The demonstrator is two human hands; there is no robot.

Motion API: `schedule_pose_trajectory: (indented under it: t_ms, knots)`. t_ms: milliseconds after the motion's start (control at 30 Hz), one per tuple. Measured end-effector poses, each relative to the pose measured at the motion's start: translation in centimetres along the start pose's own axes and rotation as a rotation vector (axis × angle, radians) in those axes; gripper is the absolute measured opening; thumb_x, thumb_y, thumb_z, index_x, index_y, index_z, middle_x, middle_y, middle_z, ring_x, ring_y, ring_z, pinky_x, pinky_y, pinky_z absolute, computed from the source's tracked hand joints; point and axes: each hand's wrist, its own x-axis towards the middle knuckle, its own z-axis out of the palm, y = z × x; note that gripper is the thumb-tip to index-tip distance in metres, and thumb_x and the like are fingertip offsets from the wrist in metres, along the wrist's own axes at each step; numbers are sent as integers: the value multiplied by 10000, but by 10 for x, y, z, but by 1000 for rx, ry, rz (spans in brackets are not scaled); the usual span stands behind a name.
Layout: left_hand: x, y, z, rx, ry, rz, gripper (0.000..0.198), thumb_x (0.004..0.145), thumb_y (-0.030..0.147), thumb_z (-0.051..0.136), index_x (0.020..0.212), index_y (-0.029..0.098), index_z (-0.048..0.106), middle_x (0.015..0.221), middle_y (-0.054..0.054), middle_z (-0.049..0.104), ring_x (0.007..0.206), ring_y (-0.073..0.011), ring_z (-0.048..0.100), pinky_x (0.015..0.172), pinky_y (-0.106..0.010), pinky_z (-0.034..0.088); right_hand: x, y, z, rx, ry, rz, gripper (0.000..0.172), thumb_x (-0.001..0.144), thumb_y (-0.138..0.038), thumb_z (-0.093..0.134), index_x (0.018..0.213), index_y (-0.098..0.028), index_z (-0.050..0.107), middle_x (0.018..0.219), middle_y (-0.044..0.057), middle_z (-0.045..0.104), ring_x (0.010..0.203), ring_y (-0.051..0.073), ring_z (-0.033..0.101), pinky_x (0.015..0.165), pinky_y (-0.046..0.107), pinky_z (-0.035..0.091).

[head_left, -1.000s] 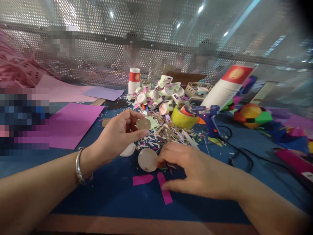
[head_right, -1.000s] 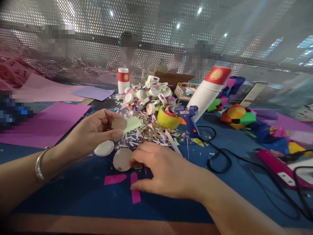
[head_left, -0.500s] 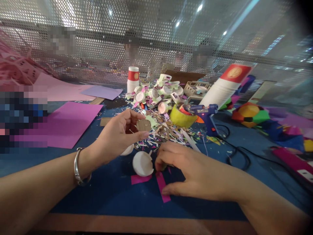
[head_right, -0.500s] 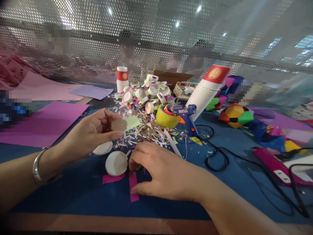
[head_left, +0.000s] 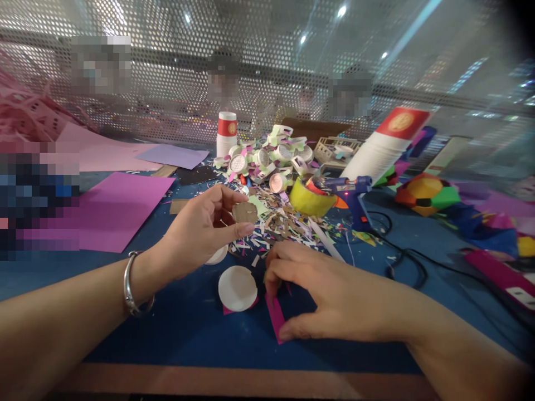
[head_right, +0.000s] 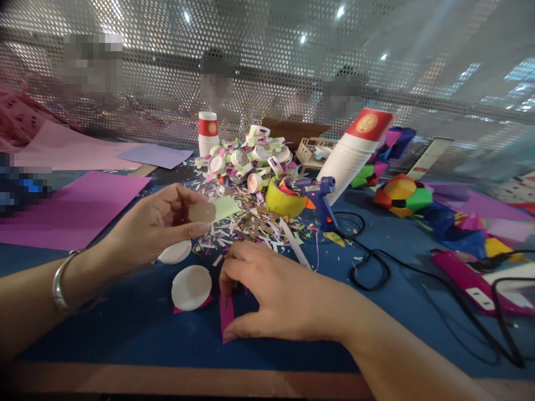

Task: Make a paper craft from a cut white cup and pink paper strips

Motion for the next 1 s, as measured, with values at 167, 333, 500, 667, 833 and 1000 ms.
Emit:
schedule_pose_trajectory:
  t_ms: [167, 333, 500, 667, 833, 1000]
  knots:
    - [0, 0, -1, 8, 1, 10, 367, 772, 277, 776, 1057, 197, 559, 891, -21, 637, 767, -160, 611, 644, -294, 481, 0, 0, 0, -17, 2, 8, 407, 774, -481, 764, 1055, -213, 641, 1111, 50, 560, 1036, 221, 535, 911, 335, 427]
    - [0, 0, 0, 16, -9, 14, 373, 776, 291, 776, 1064, 203, 557, 901, -22, 631, 779, -166, 614, 653, -304, 486, -1, -1, -1, -5, -6, -4, 342, 773, -438, 780, 995, -218, 642, 1102, 25, 560, 1044, 201, 532, 919, 311, 417]
    - [-1, -1, -1, 21, -16, 18, 385, 772, 299, 781, 1071, 200, 560, 937, -34, 637, 802, -172, 620, 667, -308, 496, -2, -2, 0, -6, -14, -7, 280, 764, -361, 792, 933, -209, 629, 1055, 20, 571, 1001, 190, 538, 892, 303, 426]
    - [-1, -2, 0, 16, -33, 17, 380, 775, 283, 776, 1065, 196, 546, 914, -30, 635, 783, -167, 617, 659, -306, 498, 0, -6, 1, 37, -12, -12, 255, 751, -261, 792, 892, -203, 588, 929, -14, 600, 873, 149, 547, 774, 261, 436]
    - [-3, 1, 2, 80, -31, 18, 358, 761, 265, 773, 1027, 195, 544, 888, -17, 620, 739, -159, 604, 636, -308, 503, 1, -8, 0, 193, 26, 31, 197, 790, -126, 701, 859, -215, 539, 814, -56, 592, 682, 91, 510, 606, 215, 411]
    - [-8, 2, 2, 212, -48, 78, 299, 779, 258, 750, 966, 210, 522, 846, 2, 614, 698, -146, 591, 611, -297, 486, 3, -3, 1, 384, 368, 64, 157, 856, -192, 678, 933, -225, 546, 816, -35, 576, 721, 103, 540, 648, 222, 465]
